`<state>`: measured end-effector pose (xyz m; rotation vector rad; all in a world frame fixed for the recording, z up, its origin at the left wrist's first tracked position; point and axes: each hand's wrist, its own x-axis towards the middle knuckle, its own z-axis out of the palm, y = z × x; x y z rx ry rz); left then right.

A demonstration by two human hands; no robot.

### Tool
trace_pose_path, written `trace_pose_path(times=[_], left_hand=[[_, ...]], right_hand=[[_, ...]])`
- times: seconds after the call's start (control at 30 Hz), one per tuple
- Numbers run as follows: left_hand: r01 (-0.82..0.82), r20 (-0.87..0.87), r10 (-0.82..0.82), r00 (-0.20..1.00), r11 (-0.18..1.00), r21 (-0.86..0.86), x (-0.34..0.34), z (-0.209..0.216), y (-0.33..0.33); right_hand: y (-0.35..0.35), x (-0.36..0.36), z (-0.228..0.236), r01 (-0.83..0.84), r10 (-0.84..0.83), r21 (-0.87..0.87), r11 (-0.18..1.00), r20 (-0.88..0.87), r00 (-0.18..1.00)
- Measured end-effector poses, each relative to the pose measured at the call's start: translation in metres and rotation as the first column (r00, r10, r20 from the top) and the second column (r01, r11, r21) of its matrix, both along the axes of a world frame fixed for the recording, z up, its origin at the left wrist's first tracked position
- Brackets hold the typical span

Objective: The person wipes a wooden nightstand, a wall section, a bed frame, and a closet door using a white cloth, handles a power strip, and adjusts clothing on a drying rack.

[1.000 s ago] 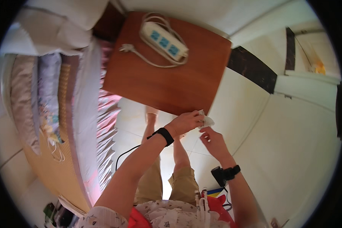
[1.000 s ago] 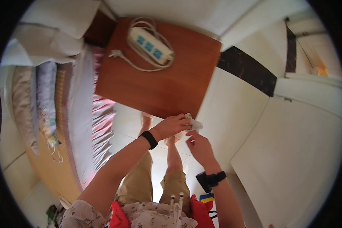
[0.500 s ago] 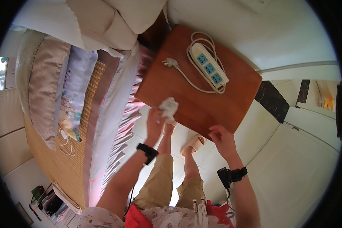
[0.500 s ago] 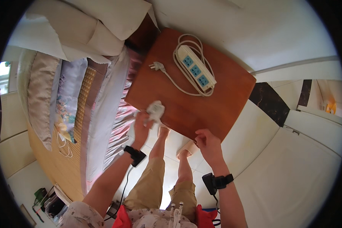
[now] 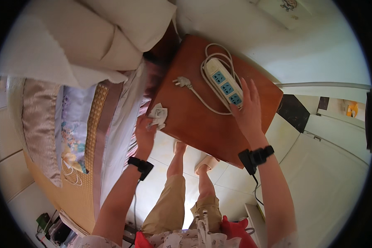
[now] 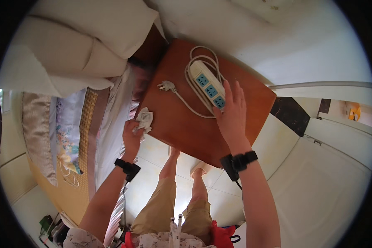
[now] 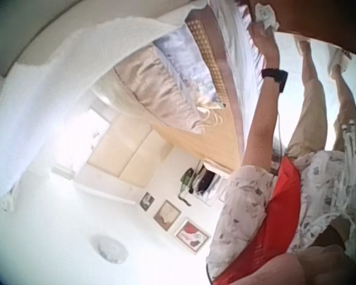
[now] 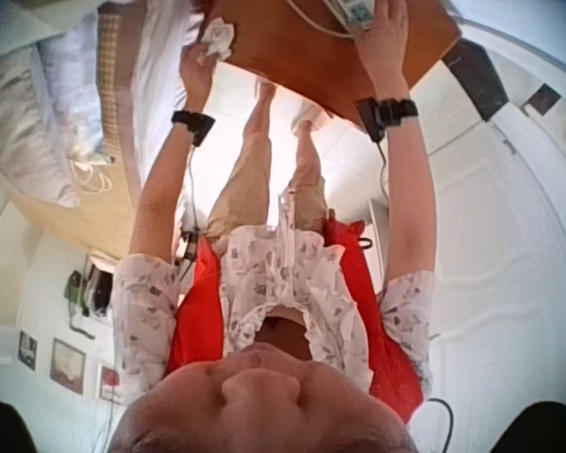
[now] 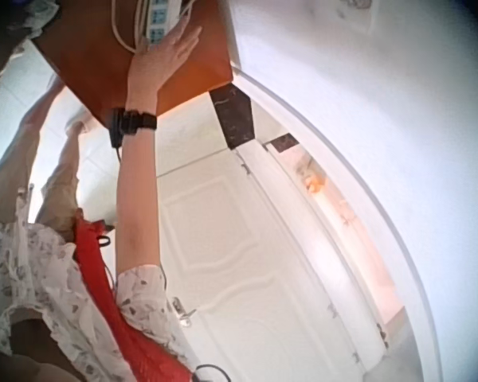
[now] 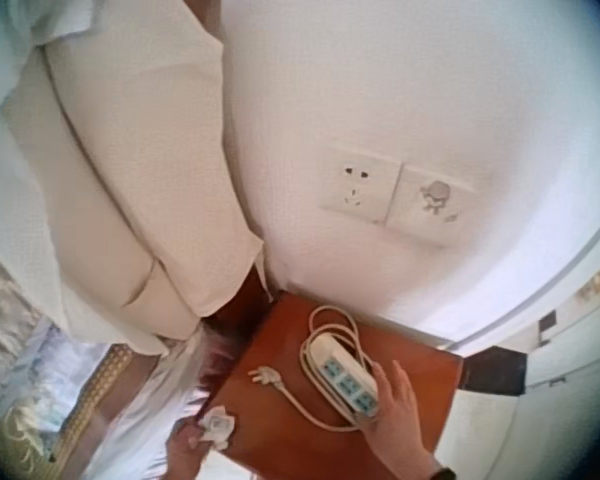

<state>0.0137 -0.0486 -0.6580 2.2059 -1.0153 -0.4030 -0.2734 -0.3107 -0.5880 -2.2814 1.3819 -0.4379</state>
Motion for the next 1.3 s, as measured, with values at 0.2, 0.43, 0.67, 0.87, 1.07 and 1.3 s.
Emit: trace_pose_path(times=[0.2,0.43,0.67,0.87,1.07,1.3], left_hand=[[0.149,0.077,-0.153,0.985,0.988,0.05,0.05,-0.012,-0.111],[0.323,0.129,-0.35,0.928,0.926,0.194,0.05,-0.004,-0.249],[0.404,0.285,-0.466,0.838,0.88,0.252,0.058,-0.005,-0.356],[0.758,0.283,-0.816,0.504,0.575,0.308,-0.022,-0.013,-0.375],[0.678,0.126,-0.854,0.505,0.483,0.555,-0.014,-0.025,-0.426],[0.689,0.042,-0.94,0.338,0.278,0.669,-0.263,-0.031,-0.432]], right_hand=[[0.001,0.005,-0.019,-0.011,0.012,0.272,0.962,-0.002,1.0],[0.039,-0.015,0.008,-0.025,0.026,0.32,0.947,0.001,1.0],[0.026,-0.026,0.006,-0.053,0.037,0.361,0.931,0.05,0.998],[0.016,-0.036,-0.005,-0.081,0.086,0.386,0.919,0.004,0.996],[0.037,-0.069,-0.003,-0.032,0.018,0.238,0.971,0.058,0.998],[0.067,-0.129,0.006,0.11,-0.174,0.326,0.939,0.174,0.969]])
